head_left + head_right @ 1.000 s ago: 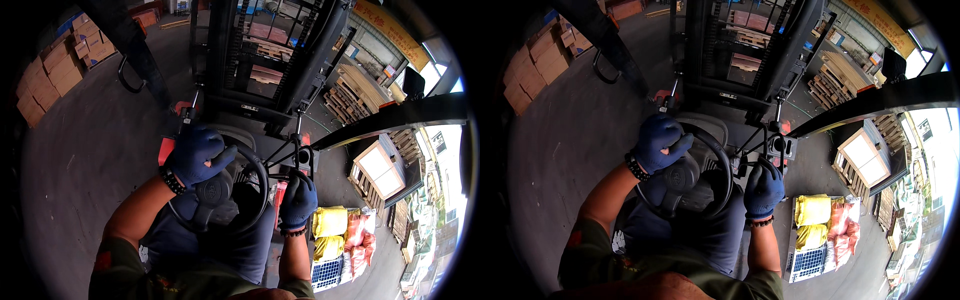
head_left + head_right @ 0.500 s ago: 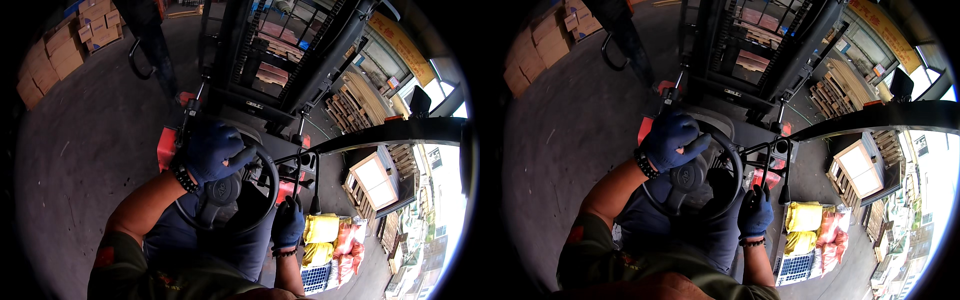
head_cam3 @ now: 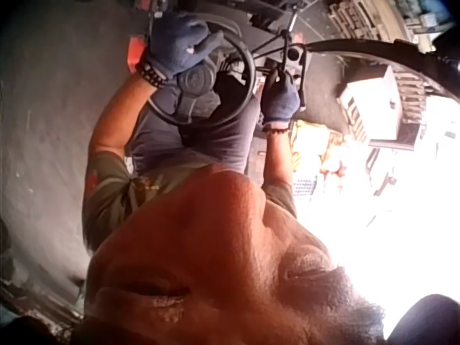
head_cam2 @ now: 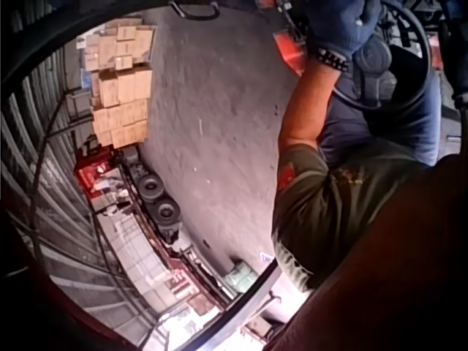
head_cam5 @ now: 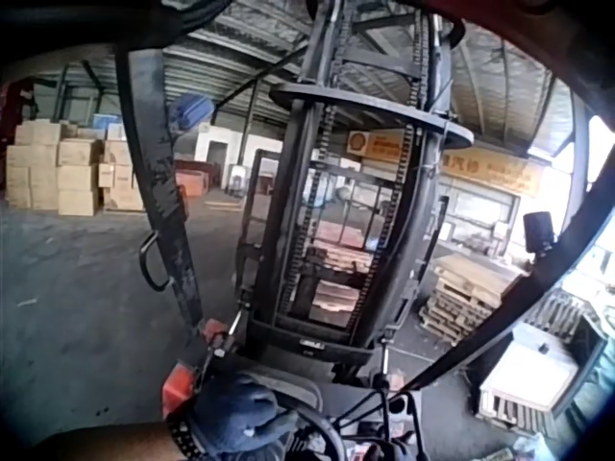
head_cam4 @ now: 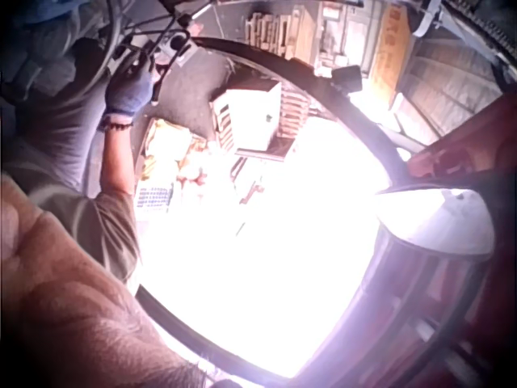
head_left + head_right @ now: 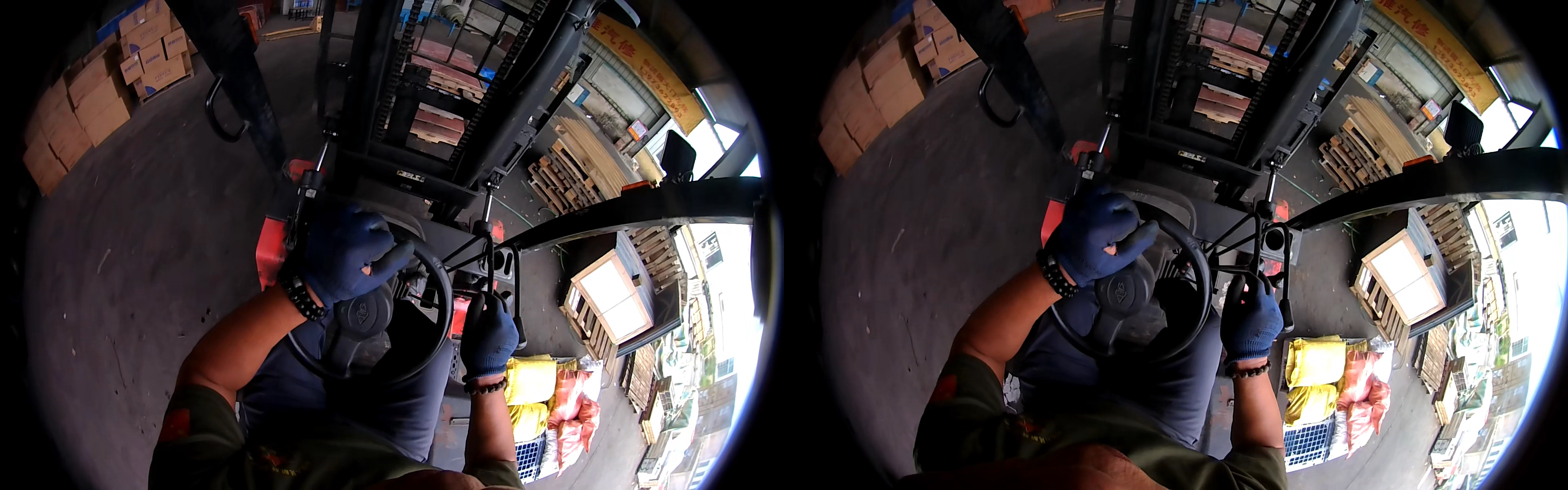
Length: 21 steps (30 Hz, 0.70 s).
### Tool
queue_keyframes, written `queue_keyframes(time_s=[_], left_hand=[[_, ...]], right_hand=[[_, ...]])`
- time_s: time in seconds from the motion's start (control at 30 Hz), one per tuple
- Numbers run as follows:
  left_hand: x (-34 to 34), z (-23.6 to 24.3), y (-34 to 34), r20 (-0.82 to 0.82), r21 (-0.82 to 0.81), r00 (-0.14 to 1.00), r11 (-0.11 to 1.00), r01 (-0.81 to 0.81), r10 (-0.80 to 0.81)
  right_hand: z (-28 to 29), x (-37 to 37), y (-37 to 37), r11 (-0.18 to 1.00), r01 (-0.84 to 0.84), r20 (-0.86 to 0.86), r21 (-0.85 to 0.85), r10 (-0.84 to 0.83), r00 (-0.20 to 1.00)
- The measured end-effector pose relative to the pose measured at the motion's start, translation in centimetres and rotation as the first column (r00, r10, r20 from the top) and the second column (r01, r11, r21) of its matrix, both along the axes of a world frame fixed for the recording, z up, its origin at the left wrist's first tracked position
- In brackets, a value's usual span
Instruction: The person operates a forklift in a warehouse, maneuvering the vehicle to position the forks under a stack of wooden planks. They lift the load and drive the forklift forward to transport the planks to a different location within the facility.
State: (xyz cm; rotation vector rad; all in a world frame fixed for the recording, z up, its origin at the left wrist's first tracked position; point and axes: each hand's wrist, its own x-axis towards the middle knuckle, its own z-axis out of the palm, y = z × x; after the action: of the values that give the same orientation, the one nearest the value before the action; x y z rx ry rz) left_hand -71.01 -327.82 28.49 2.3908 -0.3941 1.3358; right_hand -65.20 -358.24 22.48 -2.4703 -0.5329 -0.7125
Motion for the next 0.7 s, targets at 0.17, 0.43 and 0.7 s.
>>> queue_keyframes(time_s=[0.17, 0.43, 0.7], left_hand=[[0.7, 1.0, -0.6, 0.005, 0.039, 1.000, 0.999, 0.012, -0.013], [2.7, 0.3, -3.7, -0.006, 0.015, 0.986, 0.986, 0.166, -0.166], [7.2, 0.1, -7.8, -0.017, 0.048, 0.967, 0.966, 0.255, -0.255]], right_hand=[[2.6, 3.9, 1.0, 0.995, 0.076, -0.028, -0.068, -0.078, 0.997], [3.4, 4.5, 1.4, 0.994, 0.092, -0.054, -0.063, -0.096, 0.994], [4.0, 8.8, 2.3, 0.993, 0.094, -0.047, -0.071, -0.097, 0.994]])
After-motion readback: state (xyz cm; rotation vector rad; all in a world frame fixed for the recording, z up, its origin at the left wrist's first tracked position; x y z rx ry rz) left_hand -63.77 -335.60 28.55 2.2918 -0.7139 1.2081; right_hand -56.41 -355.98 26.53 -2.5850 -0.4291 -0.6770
